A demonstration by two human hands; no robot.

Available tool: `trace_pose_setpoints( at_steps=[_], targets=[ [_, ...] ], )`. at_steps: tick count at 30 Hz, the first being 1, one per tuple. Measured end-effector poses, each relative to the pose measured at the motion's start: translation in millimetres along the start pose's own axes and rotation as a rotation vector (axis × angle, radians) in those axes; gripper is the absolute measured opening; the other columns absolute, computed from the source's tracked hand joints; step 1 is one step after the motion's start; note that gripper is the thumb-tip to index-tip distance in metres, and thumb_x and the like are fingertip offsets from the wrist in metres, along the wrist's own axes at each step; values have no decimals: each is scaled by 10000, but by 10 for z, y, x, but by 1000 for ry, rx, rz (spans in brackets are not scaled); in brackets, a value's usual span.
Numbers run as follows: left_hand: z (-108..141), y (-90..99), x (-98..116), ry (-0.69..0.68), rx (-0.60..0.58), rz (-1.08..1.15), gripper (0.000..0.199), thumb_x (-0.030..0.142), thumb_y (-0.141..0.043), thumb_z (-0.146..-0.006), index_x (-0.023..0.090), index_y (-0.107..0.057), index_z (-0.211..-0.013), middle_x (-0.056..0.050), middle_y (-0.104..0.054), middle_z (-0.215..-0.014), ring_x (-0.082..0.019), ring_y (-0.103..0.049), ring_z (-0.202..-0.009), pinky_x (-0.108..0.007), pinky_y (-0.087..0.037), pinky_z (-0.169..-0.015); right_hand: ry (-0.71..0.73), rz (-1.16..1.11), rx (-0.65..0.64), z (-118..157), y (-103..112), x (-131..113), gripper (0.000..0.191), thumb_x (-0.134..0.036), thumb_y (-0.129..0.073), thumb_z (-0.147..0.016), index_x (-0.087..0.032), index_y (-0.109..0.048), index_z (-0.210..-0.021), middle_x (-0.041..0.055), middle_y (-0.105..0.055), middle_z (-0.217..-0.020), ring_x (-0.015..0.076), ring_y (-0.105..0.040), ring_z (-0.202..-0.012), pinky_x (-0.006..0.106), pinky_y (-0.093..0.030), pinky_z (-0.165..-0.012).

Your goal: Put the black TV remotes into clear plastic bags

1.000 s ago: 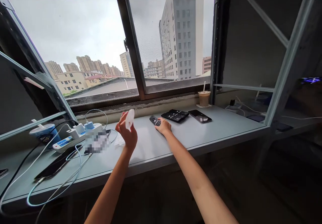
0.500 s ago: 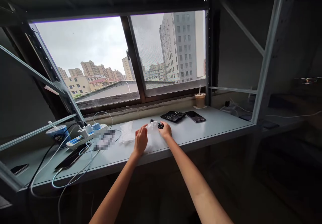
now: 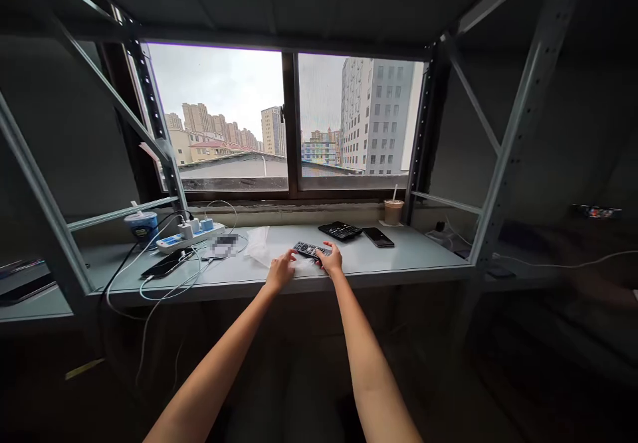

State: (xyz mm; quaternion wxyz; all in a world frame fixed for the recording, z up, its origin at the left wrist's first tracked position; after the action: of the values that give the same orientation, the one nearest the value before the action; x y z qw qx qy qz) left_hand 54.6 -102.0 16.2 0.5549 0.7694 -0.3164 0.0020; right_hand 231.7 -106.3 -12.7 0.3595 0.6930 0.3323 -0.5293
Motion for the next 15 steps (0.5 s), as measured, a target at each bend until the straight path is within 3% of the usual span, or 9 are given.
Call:
trace_pose_setpoints(
  at_steps=[3,8,15],
  targets=[
    [-37,-19,11,6,-38,-29,295,72,-409,-788,223,-553,-996,-56,-624,-1092,-203,-530,-1091,-356,-341,-928,-19,-62,-36,-29,-37,17,461,-285,-639,-729,-148,-524,-1154,53,-682,-787,147,-649,-535,211,-501,-436],
    [-119,-71,-22,19,-37,-68,275,119,-361,-838,199,-542,-1030,-92,-588,-1128,-232,-498,-1112,-401,-340,-925,-28,-158,-64,-87,-67,57,407,-275,-638,-746,-138,-559,-1120,80,-687,-901,148,-669,-584,234,-565,-554],
    [-208,-125,-67,22,-44,-122,294,97,-330,-834,189,-543,-1014,-117,-564,-1112,-246,-483,-1093,-416,-345,-911,-35,-197,-125,-105,-117,54,348,-209,-641,-736,-133,-590,-1072,79,-680,-891,166,-672,-600,290,-589,-631]
  ],
)
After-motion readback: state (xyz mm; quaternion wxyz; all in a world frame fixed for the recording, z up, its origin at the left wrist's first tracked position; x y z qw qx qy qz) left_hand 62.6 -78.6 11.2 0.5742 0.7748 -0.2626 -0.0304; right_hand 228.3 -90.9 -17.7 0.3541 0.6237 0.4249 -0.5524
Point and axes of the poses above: each hand's wrist, its own z-axis away from the middle knuckle, its own y-axis out of the back of the hand, x = y × z, the point moved 10 cm from there along -z, towards the middle knuckle
